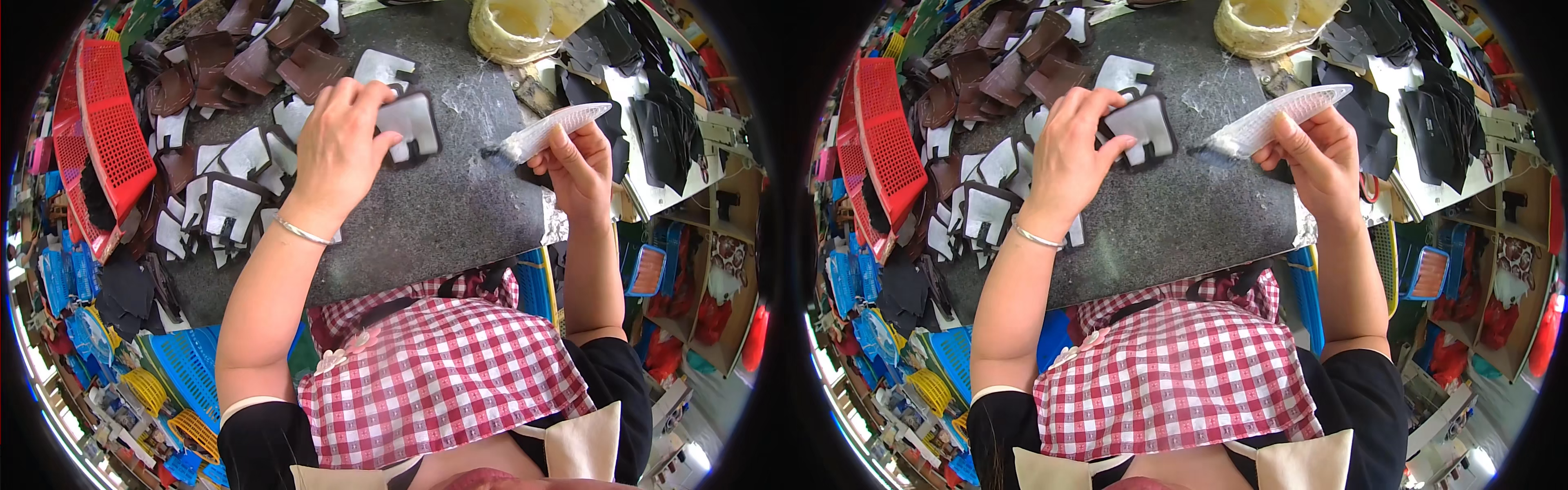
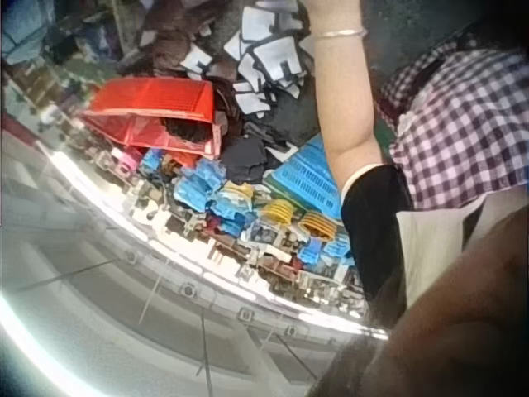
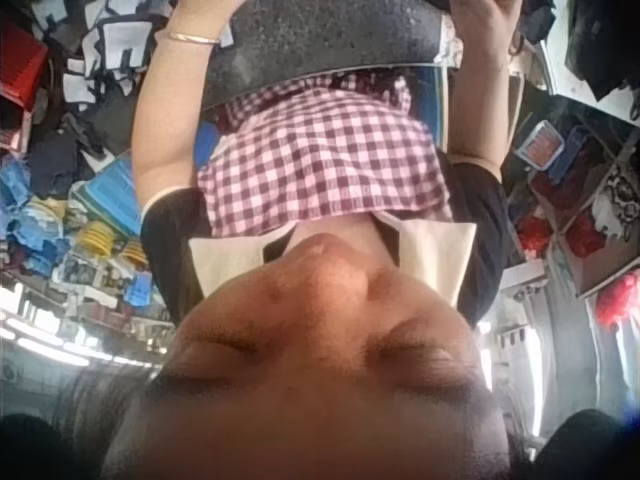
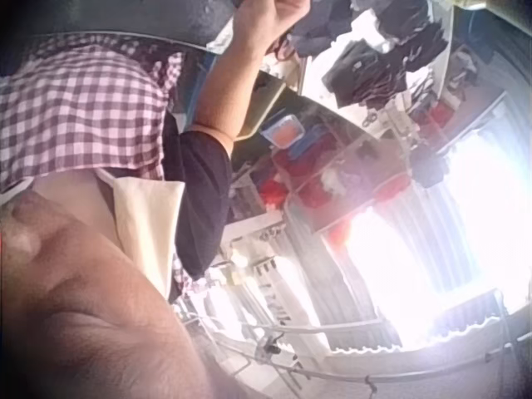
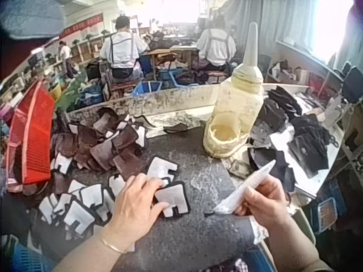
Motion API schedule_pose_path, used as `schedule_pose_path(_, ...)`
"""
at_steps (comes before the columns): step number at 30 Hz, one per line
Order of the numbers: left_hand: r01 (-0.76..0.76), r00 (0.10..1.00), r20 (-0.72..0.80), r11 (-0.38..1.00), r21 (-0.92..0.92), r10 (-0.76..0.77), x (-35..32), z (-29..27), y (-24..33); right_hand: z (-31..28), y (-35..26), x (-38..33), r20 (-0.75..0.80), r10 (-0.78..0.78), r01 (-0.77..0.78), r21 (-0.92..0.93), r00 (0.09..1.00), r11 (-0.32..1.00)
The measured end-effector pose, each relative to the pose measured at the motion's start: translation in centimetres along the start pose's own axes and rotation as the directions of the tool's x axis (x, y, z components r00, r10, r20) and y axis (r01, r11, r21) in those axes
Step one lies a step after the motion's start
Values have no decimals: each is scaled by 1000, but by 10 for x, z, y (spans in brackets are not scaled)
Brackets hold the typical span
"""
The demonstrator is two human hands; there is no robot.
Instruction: Applying glue to shoe reinforcements and attaching leather components.
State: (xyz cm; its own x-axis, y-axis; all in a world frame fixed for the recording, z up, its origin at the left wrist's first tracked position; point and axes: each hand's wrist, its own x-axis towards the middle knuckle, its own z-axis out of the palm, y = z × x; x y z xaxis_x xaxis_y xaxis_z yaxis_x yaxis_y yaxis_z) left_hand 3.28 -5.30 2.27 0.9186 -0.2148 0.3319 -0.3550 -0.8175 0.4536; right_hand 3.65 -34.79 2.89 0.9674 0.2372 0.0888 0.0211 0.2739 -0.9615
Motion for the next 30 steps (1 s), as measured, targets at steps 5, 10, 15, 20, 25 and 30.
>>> schedule_pose_path(5,-111,994,15,993,-45,112,1,17,-1,-6,-3,1,0,-10,10,53,1000,999)
schedule_pose_path(10,8,999,-52,1000,9,-8,-4,19,7,-12,-5,-2,10,-28,27,81,1000,996)
schedule_pose_path(15,-153,987,-31,985,75,156,-8,25,7,-13,-4,-5,-7,-22,22,109,1000,994)
schedule_pose_path(20,-268,945,-109,920,285,309,-11,15,13,-14,-5,-7,-2,-28,28,116,1000,993)
schedule_pose_path(25,376,916,341,745,-552,-210,-18,-5,29,-15,-5,-11,-46,-19,24,116,999,993)
schedule_pose_path(30,570,791,540,669,-477,-289,-29,8,27,-1,9,-15,1,62,-62,-4,998,998)
